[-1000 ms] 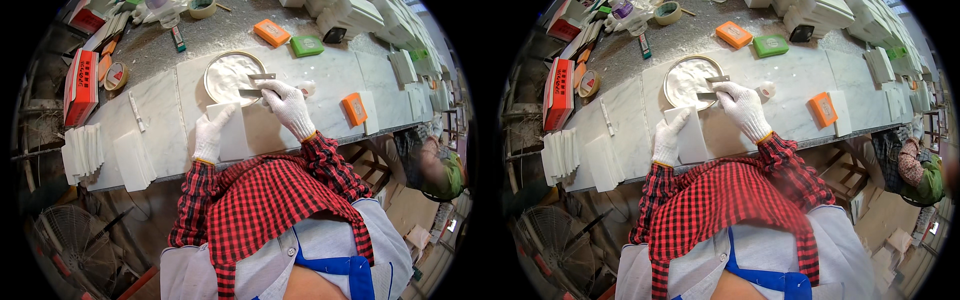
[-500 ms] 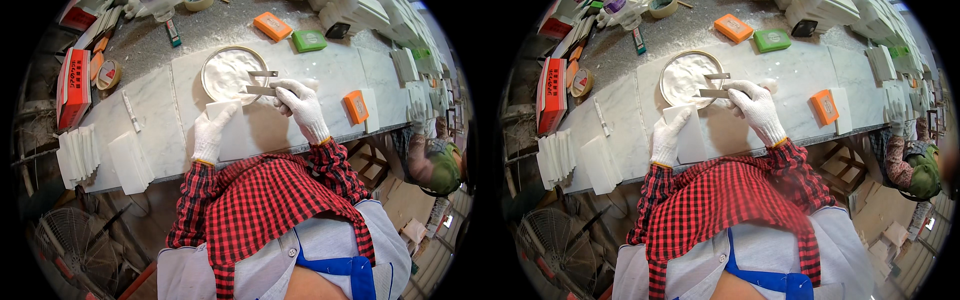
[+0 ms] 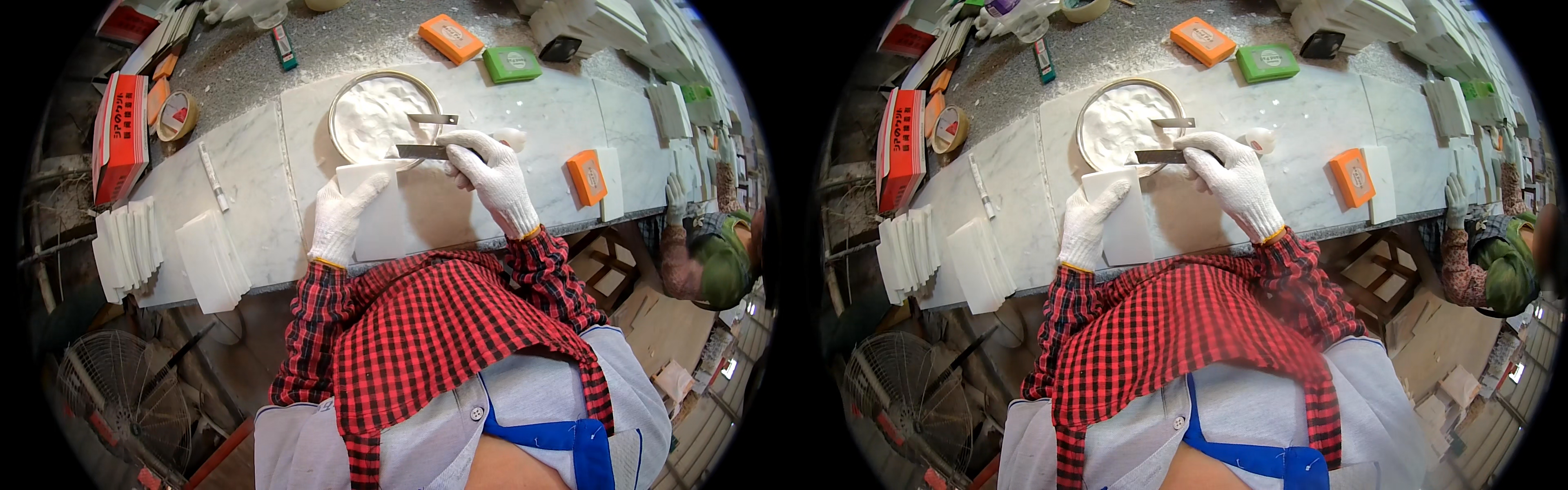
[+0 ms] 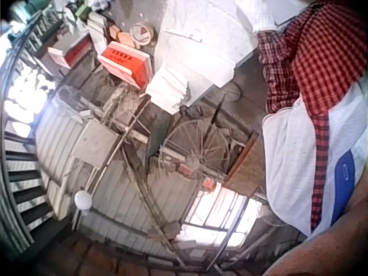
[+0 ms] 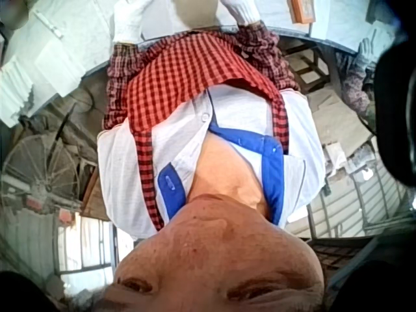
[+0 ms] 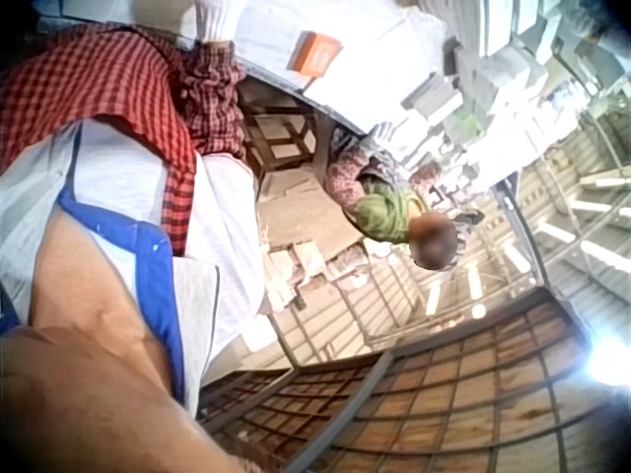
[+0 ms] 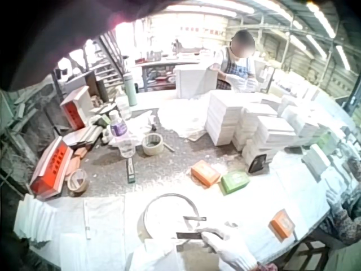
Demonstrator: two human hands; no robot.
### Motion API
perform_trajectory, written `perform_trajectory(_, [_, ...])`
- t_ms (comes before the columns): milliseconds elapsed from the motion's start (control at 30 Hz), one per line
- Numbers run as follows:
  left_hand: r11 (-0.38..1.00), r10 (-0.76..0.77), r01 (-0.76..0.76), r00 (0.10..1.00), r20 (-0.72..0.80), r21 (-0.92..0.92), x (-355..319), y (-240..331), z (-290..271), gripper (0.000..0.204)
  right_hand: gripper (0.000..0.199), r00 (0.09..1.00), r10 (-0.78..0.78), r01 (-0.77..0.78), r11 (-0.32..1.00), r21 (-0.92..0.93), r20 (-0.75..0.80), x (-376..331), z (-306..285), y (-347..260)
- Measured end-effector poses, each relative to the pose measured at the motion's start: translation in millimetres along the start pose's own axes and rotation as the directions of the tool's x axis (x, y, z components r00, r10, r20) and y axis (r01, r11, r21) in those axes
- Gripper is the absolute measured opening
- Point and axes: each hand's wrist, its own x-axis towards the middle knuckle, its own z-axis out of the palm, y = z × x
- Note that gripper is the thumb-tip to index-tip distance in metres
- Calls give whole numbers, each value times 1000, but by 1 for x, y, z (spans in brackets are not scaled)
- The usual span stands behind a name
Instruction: The person repeatedly applies a white powder to rectangular white tiles using a small metal spatula, then smooths and buffs the surface with an orange block. The person handles tiles one at a time, turning them over and working on edges and faces.
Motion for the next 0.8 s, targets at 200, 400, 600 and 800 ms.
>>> perform_trajectory(200, [1000,4,-4,1000,1,19,1,1,-1,35,24,998,-51,52,998,-35,31,2,2,-1])
perform_trajectory(400, [1000,-10,10,1000,1,18,1,2,0,35,24,997,-73,74,996,-46,24,2,2,2])
perform_trajectory(600, [1000,-17,17,1000,0,26,2,-2,-2,35,21,993,-109,105,991,-88,-39,0,5,5])
perform_trajectory(800, [999,-16,16,1000,-4,35,0,2,-1,35,21,992,-116,110,989,-100,-52,-4,6,3])
